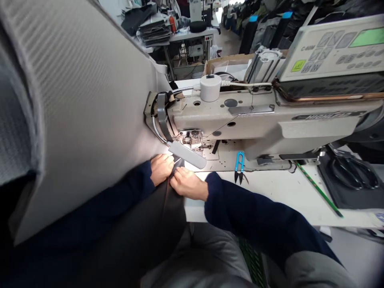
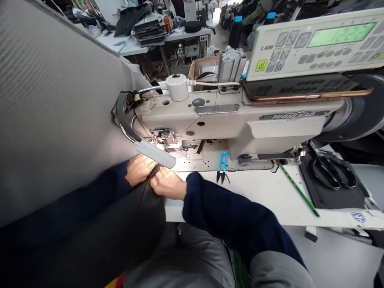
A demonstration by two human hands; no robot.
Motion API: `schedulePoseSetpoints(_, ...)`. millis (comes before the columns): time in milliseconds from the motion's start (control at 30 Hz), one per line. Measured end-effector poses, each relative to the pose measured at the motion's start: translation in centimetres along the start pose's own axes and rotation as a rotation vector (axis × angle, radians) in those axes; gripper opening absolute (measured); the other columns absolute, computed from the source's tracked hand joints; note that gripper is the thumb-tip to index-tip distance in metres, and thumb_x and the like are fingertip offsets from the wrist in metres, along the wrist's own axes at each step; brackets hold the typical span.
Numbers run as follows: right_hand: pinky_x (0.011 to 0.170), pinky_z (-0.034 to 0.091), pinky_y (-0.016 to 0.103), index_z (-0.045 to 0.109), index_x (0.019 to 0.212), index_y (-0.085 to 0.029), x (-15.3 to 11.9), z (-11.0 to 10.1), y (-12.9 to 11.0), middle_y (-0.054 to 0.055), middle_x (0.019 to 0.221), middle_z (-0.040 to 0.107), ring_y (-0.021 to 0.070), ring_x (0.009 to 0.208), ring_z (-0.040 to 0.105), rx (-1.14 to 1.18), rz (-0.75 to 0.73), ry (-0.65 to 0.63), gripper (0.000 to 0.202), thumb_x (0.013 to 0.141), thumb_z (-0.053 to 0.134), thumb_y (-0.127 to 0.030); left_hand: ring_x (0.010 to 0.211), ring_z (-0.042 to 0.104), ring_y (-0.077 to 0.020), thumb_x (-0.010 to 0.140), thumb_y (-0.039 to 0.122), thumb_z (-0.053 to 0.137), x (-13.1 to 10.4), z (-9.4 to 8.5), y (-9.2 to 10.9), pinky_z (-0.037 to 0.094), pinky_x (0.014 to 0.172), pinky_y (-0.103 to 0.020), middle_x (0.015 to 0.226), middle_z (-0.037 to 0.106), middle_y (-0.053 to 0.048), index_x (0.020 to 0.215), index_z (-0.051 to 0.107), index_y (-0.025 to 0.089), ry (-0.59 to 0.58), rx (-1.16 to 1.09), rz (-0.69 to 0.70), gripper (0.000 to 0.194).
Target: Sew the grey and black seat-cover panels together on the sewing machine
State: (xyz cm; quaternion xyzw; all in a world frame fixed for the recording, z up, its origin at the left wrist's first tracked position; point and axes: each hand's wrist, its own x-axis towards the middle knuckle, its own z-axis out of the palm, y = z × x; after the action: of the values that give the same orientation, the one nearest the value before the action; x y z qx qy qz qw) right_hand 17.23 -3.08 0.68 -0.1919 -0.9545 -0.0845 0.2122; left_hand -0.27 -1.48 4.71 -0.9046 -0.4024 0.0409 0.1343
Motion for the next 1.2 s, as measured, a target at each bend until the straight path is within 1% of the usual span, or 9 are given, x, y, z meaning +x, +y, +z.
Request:
schedulePoseSetpoints(100, 0.093, 0.043, 0.043, 0.059, 0.089, -0.01, -2.8, -0.8, 0.2, 0.019, 0.11, 0.062, 0.0224, 0.102, 0.057, 0.012, -0.007, 0.037, 0.02, 0.092, 0.039, -0.01, 0.073, 0.052, -0.02, 0.091, 0.013, 0.04, -0.5, 0.8, 2.1, 0.04, 0.068, -0.033, 0.076, 0.06, -0.007, 0.078, 0.061, 0.014, 0.142, 0.085, -0.004, 0.025)
schedulePoseSetpoints(233, 0.089, 0.045, 0.043, 0.058, 0.089, -0.015, -3.2, -1.5, 1.4, 0.014, 0.111, 0.06, 0.0224, 0.101, 0.055, 0.055, 0.103, 0.017, 0.02, 0.093, 0.038, -0.013, 0.07, 0.052, -0.0202, 0.091, 0.018, 0.041, -1.1, 1.0, 3.0, 0.041, 0.066, -0.033, 0.075, 0.059, -0.008, 0.082, 0.061, 0.013, 0.215, 0.067, -0.083, 0.022)
schedulePoseSetpoints(367, 0.094, 0.043, 0.044, 0.056, 0.089, -0.016, -2.1, -1.8, 2.1, 0.012, 0.107, 0.06, 0.024, 0.108, 0.053, 0.099, 0.159, -0.041, 0.019, 0.091, 0.038, -0.01, 0.075, 0.056, -0.0219, 0.086, 0.015, 0.043, -0.9, 0.1, 2.4, 0.046, 0.07, -0.033, 0.077, 0.061, -0.009, 0.08, 0.06, 0.015, 0.103, -0.039, -0.194, 0.018)
schedulePoseSetpoints(500, 0.098, 0.041, 0.045, 0.054, 0.093, -0.014, -1.9, -1.7, 2.1, 0.016, 0.115, 0.057, 0.0245, 0.114, 0.051, 0.148, 0.137, -0.1, 0.017, 0.09, 0.038, -0.009, 0.083, 0.059, -0.023, 0.078, 0.01, 0.044, 0.0, -0.5, 1.9, 0.049, 0.076, -0.033, 0.089, 0.063, -0.011, 0.097, 0.059, 0.011, -0.068, -0.149, -0.39, 0.025)
schedulePoseSetpoints(700, 0.097, 0.04, 0.05, 0.053, 0.101, -0.01, -1.6, -1.9, 3.2, 0.022, 0.124, 0.051, 0.0302, 0.115, 0.051, 0.223, 0.066, -0.19, 0.019, 0.084, 0.053, -0.02, 0.1, 0.057, -0.0225, 0.086, 0.014, 0.043, 0.5, -1.0, 1.4, 0.045, 0.092, -0.034, 0.109, 0.063, -0.012, 0.114, 0.059, 0.012, -0.138, -0.296, -0.178, 0.033)
schedulePoseSetpoints(800, 0.097, 0.04, 0.05, 0.053, 0.102, -0.01, -1.5, -1.9, 3.4, 0.023, 0.125, 0.05, 0.0299, 0.113, 0.052, 0.235, 0.046, -0.211, 0.022, 0.083, 0.055, -0.021, 0.098, 0.057, -0.0239, 0.089, 0.024, 0.047, 0.5, -1.0, 1.2, 0.047, 0.086, -0.035, 0.103, 0.064, -0.011, 0.112, 0.061, 0.017, -0.149, -0.252, -0.19, 0.028)
schedulePoseSetpoints(900, 0.095, 0.043, 0.047, 0.054, 0.099, -0.01, -1.5, -1.5, 2.8, 0.023, 0.12, 0.054, 0.0284, 0.112, 0.054, 0.143, 0.05, -0.191, 0.015, 0.088, 0.046, -0.016, 0.098, 0.057, -0.0275, 0.09, 0.027, 0.047, 0.6, -0.9, 1.1, 0.047, 0.079, -0.038, 0.103, 0.064, -0.011, 0.107, 0.064, 0.021, -0.14, -0.122, -0.253, 0.025)
schedulePoseSetpoints(1033, 0.089, 0.046, 0.044, 0.055, 0.094, -0.01, -1.8, -0.8, 1.8, 0.021, 0.111, 0.06, 0.0266, 0.106, 0.058, 0.016, 0.052, -0.14, 0.021, 0.092, 0.034, -0.009, 0.096, 0.06, -0.0244, 0.091, 0.019, 0.043, 1.3, -0.7, 1.3, 0.049, 0.078, -0.035, 0.099, 0.067, -0.014, 0.118, 0.06, 0.014, -0.189, -0.113, -0.254, 0.033)
schedulePoseSetpoints(1200, 0.092, 0.046, 0.045, 0.056, 0.097, -0.01, -2.1, -0.1, 1.9, 0.02, 0.11, 0.061, 0.024, 0.102, 0.06, 0.06, 0.073, -0.119, 0.022, 0.093, 0.034, -0.01, 0.091, 0.063, -0.023, 0.088, 0.015, 0.046, 2.1, -1.1, 2.3, 0.051, 0.077, -0.034, 0.096, 0.068, -0.014, 0.101, 0.065, 0.009, -0.22, -0.128, -0.166, 0.024)
